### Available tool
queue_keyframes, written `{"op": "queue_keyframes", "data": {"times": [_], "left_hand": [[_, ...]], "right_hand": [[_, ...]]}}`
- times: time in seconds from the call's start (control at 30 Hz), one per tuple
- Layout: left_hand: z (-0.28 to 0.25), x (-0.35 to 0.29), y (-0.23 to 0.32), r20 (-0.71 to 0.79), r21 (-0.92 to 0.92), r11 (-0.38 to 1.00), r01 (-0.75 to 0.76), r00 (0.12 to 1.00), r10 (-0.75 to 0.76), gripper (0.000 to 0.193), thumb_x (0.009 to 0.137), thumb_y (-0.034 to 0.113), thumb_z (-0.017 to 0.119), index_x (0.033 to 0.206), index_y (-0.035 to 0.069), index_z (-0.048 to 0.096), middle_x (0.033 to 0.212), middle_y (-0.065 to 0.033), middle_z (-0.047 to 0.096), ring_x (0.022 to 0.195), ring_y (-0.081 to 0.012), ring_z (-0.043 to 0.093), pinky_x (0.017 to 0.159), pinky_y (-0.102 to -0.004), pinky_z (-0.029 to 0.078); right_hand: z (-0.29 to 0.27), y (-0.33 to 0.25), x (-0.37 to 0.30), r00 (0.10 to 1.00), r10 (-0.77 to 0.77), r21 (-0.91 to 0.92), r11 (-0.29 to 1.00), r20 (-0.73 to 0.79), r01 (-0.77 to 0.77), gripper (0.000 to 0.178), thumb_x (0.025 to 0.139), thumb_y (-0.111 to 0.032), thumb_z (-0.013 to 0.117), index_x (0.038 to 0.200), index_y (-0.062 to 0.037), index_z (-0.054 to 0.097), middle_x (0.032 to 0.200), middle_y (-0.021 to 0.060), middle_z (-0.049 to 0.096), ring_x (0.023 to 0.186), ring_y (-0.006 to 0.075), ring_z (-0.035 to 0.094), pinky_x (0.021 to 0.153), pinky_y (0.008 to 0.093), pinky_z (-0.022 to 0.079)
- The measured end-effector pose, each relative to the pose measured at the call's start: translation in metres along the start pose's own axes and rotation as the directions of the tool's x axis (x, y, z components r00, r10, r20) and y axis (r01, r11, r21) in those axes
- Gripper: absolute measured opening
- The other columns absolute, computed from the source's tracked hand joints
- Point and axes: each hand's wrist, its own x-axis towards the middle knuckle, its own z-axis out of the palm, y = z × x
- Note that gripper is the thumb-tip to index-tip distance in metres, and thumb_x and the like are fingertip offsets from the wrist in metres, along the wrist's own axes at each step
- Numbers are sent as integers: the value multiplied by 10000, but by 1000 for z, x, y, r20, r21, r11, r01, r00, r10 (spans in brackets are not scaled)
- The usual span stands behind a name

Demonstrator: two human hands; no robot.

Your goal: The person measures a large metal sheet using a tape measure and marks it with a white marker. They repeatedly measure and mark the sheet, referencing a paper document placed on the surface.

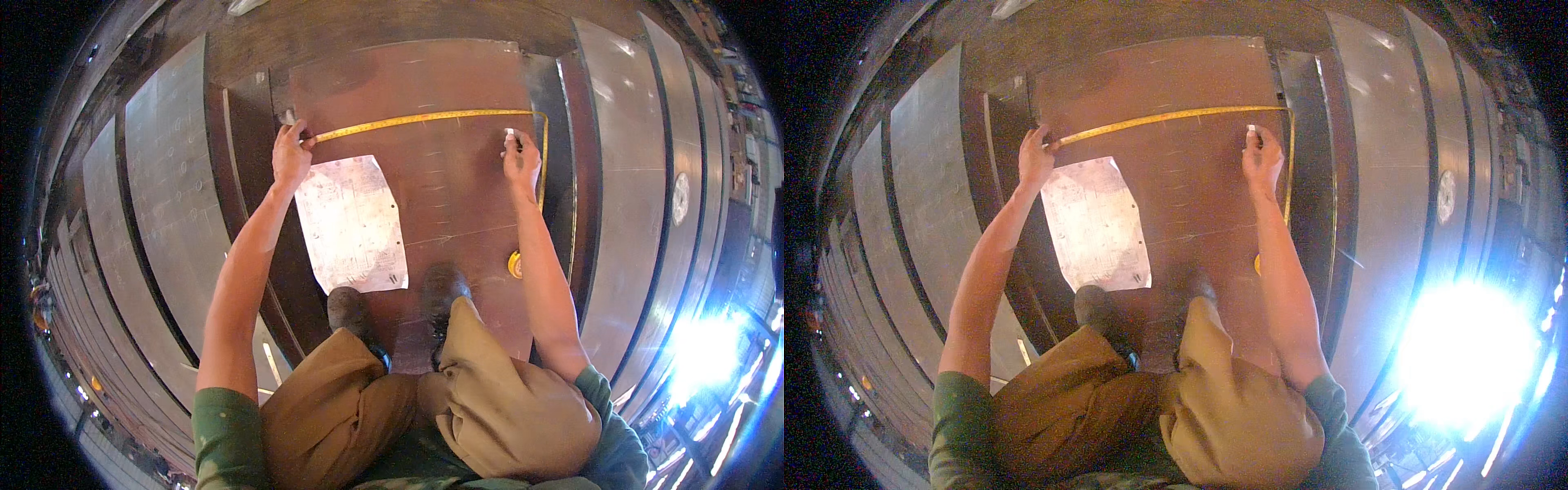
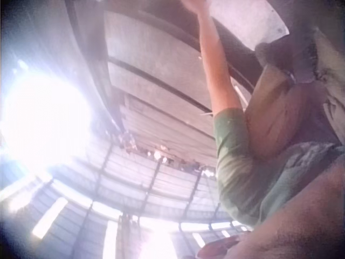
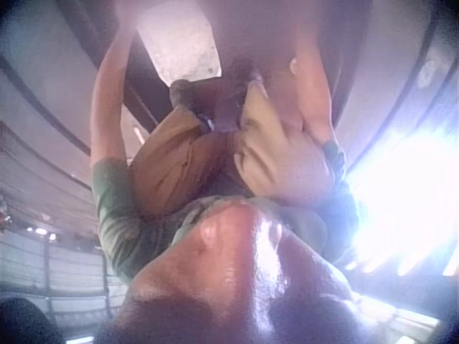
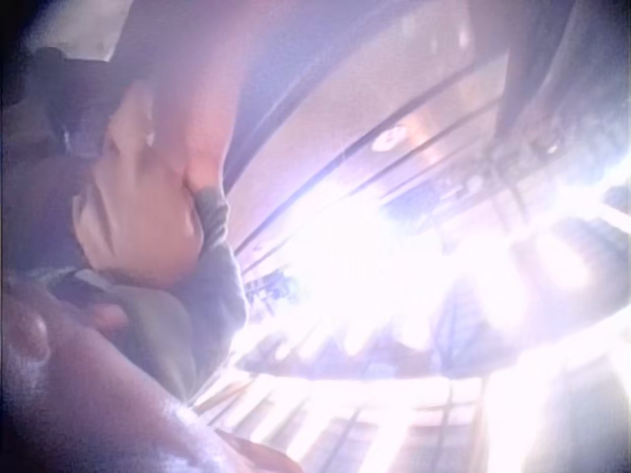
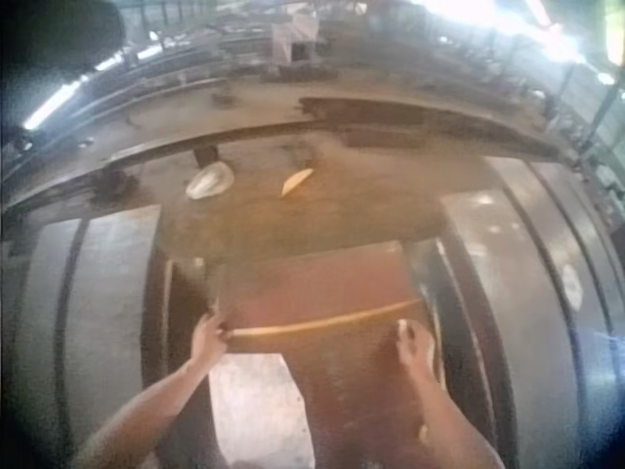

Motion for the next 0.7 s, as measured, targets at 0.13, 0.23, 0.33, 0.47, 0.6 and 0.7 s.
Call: {"op": "queue_keyframes", "data": {"times": [0.13, 0.23, 0.33, 0.47, 0.6, 0.7], "left_hand": [[-1, -3, 4, -14, -33, 999, 1, 1000, -1, 311, 892, 82, 718, 1197, 72, 657, 1072, -150, 636, 1061, -361, 626, 886, -460, 500], [-7, -3, 10, -5, -40, 999, 26, 1000, -26, 258, 903, 93, 714, 1154, 87, 654, 1090, -142, 629, 1063, -358, 622, 885, -461, 496], [-11, -4, 17, 60, -15, 996, 83, 995, -82, 280, 913, 99, 708, 1188, 95, 655, 1110, -142, 626, 1073, -355, 618, 898, -460, 493], [-5, -2, 5, 53, -38, 996, 84, 995, -82, 363, 923, 105, 702, 1281, 104, 643, 1149, -148, 625, 1103, -354, 614, 924, -456, 493], [-3, -1, 7, 56, -42, 995, 88, 995, -86, 414, 927, 108, 697, 1335, 114, 629, 1177, -149, 625, 1134, -358, 609, 945, -455, 494], [-4, 2, 7, 60, -54, 997, 62, 996, -58, 496, 865, 176, 764, 1329, 66, 629, 1224, -204, 638, 1176, -401, 603, 1002, -465, 484]], "right_hand": [[1, -6, -5, 1000, -8, 79, 997, 11, 7, 258, 1004, -211, 614, 1143, -11, 699, 982, 171, 731, 765, 268, 726, 702, 358, 586], [-2, -12, -7, 999, 16, 62, 998, 42, -18, 259, 1009, -213, 610, 1143, -11, 702, 988, 164, 733, 712, 245, 723, 676, 351, 598], [-7, -17, -8, 998, 22, 35, 999, 62, -25, 273, 1012, -228, 605, 1157, -21, 706, 946, 129, 723, 716, 201, 700, 662, 331, 568], [-3, -23, -11, 995, 76, 44, 996, 65, -79, 284, 1017, -248, 603, 1164, -28, 707, 929, 118, 730, 736, 185, 708, 660, 329, 548], [-4, -22, -13, 990, 98, 9, 995, 100, -99, 283, 1019, -252, 610, 1158, -25, 704, 980, 144, 747, 743, 215, 738, 661, 343, 571], [-3, -14, -13, 994, 49, 61, 997, 98, -55, 290, 1014, -259, 618, 1164, -27, 704, 985, 141, 747, 722, 216, 737, 661, 342, 572]]}}
